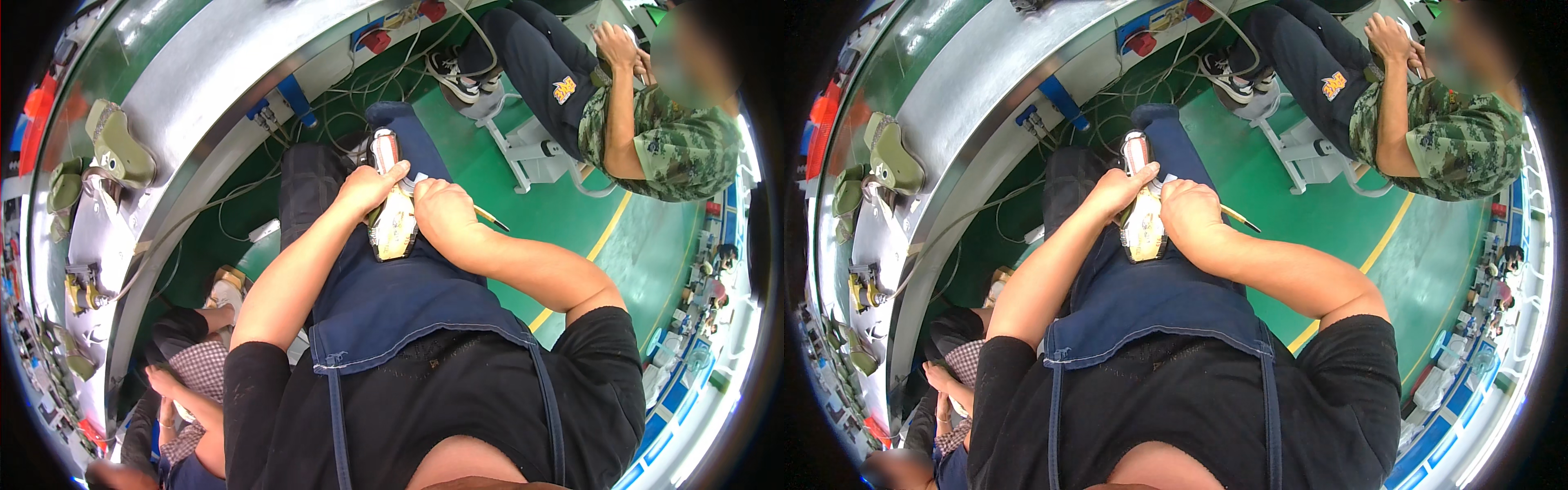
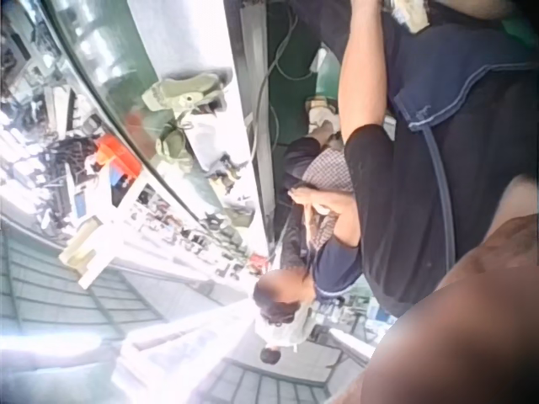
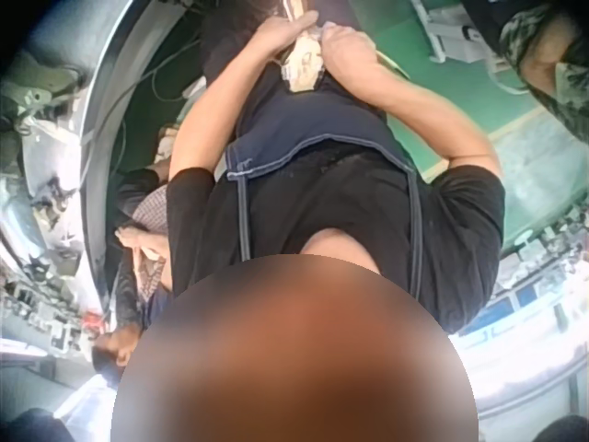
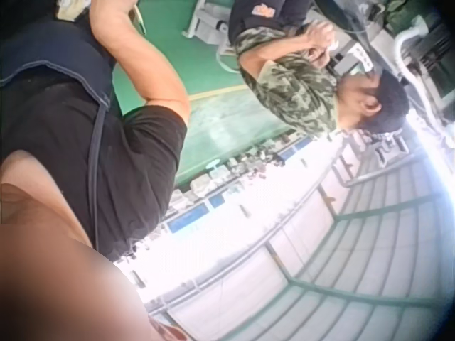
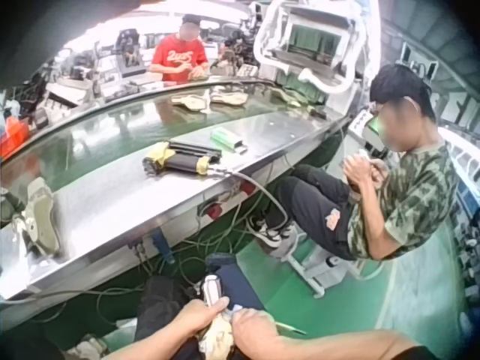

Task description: The person assembles green slipper uppers by attaching silver insoles. They pick up a slipper and an insole, align them, and use a staple gun to fasten the insole to the slipper. The person repeats this process for multiple pairs, placing finished units on the table.

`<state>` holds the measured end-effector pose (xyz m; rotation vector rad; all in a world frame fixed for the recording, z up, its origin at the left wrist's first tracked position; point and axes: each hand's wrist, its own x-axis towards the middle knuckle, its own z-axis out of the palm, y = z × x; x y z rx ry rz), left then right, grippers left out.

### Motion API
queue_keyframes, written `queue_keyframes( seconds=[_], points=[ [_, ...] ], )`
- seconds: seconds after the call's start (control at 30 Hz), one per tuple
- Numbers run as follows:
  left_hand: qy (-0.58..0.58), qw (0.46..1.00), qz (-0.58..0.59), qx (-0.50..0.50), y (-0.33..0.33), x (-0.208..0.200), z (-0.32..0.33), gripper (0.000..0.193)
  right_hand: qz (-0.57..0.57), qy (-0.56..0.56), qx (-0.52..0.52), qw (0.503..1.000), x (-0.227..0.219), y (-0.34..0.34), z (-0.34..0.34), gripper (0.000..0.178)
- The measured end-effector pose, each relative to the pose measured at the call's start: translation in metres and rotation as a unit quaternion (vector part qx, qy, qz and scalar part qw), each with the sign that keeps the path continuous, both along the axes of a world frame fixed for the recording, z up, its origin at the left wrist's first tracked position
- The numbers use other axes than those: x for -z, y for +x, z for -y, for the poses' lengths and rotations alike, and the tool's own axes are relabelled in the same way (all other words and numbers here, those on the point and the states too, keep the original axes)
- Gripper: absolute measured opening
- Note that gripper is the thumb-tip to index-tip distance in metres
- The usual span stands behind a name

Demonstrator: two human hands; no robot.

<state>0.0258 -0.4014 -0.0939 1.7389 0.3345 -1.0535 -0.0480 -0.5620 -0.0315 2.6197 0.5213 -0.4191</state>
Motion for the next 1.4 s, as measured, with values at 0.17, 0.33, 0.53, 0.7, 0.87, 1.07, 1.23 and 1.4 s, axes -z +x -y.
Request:
queue_keyframes(
  seconds=[0.17,0.33,0.53,0.7,0.87,1.07,1.23,1.4],
  points=[
    [0.015,0.999,0.036,-0.009,-0.002,0.013,0.001,0.072,0.056,-0.060,-0.017,0.996,0.008,-0.008,-0.003,0.035],
    [-0.023,0.999,0.021,-0.011,-0.003,0.002,-0.004,0.066,-0.035,0.165,-0.051,0.984,-0.025,0.006,0.030,0.028],
    [-0.026,0.999,0.036,0.005,-0.005,-0.007,-0.004,0.064,-0.202,0.360,0.072,0.908,-0.037,0.050,0.051,0.052],
    [-0.033,0.999,0.034,0.000,-0.004,-0.005,-0.005,0.064,-0.075,0.436,0.024,0.897,-0.002,0.065,0.036,0.088],
    [-0.050,0.998,0.028,0.001,-0.004,-0.006,-0.006,0.062,-0.084,0.393,0.031,0.915,0.010,0.058,0.035,0.083],
    [-0.063,0.997,0.030,0.033,-0.003,-0.009,-0.010,0.061,-0.101,0.395,0.047,0.912,0.006,0.041,0.032,0.080],
    [-0.108,0.992,0.053,0.033,-0.013,0.000,-0.018,0.055,-0.106,0.403,0.063,0.907,0.007,0.028,0.033,0.077],
    [-0.129,0.985,0.112,0.018,-0.025,0.012,-0.020,0.066,-0.112,0.373,0.052,0.919,0.004,0.026,0.030,0.077]
  ],
)
